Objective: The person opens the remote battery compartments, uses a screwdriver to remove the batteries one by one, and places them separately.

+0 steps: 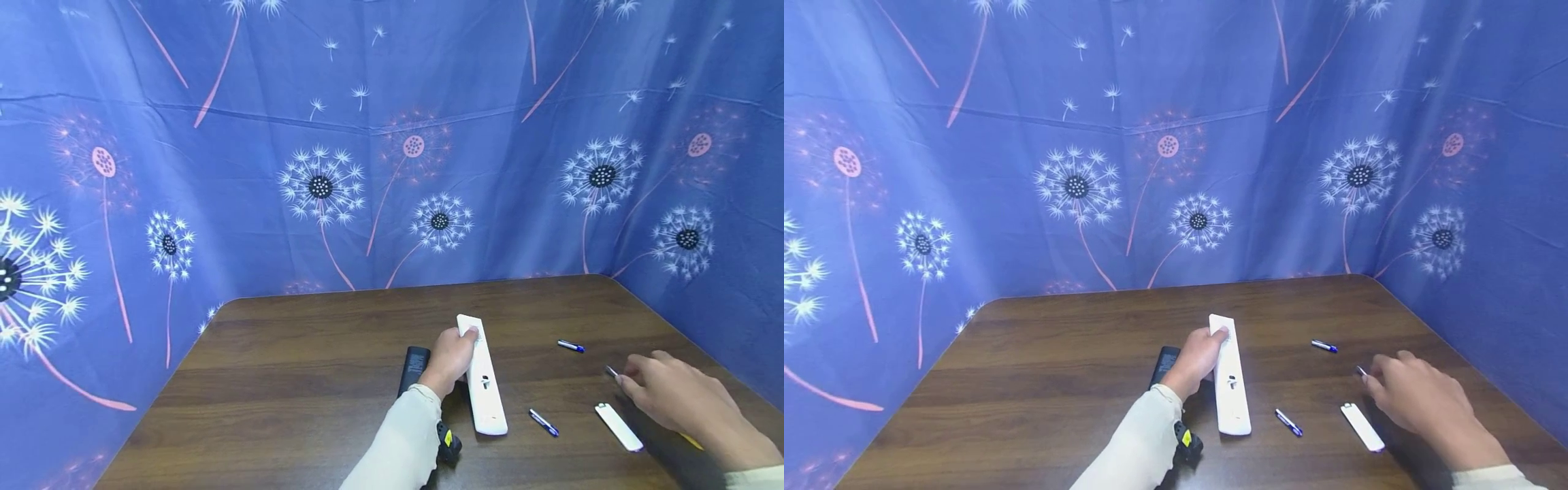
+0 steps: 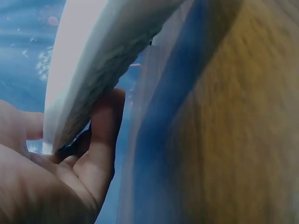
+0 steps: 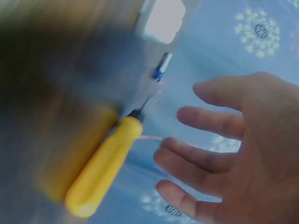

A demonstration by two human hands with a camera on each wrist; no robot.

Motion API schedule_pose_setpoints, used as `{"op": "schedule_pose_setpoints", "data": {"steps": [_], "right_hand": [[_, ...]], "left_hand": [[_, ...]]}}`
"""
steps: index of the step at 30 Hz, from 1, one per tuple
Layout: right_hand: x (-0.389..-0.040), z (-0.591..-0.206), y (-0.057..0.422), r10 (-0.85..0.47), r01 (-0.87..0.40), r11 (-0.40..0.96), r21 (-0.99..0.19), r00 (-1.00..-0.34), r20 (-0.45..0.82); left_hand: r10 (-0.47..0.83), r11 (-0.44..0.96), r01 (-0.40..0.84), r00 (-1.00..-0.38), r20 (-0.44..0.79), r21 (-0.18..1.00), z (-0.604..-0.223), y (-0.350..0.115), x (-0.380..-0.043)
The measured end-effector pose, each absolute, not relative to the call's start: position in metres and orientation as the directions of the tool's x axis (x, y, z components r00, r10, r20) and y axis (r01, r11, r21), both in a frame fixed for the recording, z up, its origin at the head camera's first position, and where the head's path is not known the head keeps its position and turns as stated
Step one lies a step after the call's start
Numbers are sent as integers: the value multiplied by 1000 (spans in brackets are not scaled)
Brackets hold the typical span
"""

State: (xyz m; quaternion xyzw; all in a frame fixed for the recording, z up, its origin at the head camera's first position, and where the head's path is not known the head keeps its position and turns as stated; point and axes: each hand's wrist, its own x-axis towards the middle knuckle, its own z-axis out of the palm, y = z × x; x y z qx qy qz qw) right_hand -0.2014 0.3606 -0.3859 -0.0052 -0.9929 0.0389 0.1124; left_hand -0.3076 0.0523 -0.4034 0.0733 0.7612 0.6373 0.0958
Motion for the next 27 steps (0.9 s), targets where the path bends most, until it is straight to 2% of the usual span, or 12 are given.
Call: {"op": "schedule_pose_setpoints", "data": {"steps": [8,19,24,27], "right_hand": [[-194,-374,324,-23,-53,994,-92,-952,305],[-172,-369,258,-128,-227,943,-242,-923,364],[-170,-370,242,-179,-278,911,-303,-932,316],[-168,-371,238,-165,-246,918,-310,-950,265]], "left_hand": [[247,220,-4,-967,-60,975,-411,52,-305],[259,257,-4,-963,-73,966,-416,49,-311],[223,339,-2,-971,-82,941,-414,49,-313],[213,418,30,-975,-66,908,-411,48,-314]]}}
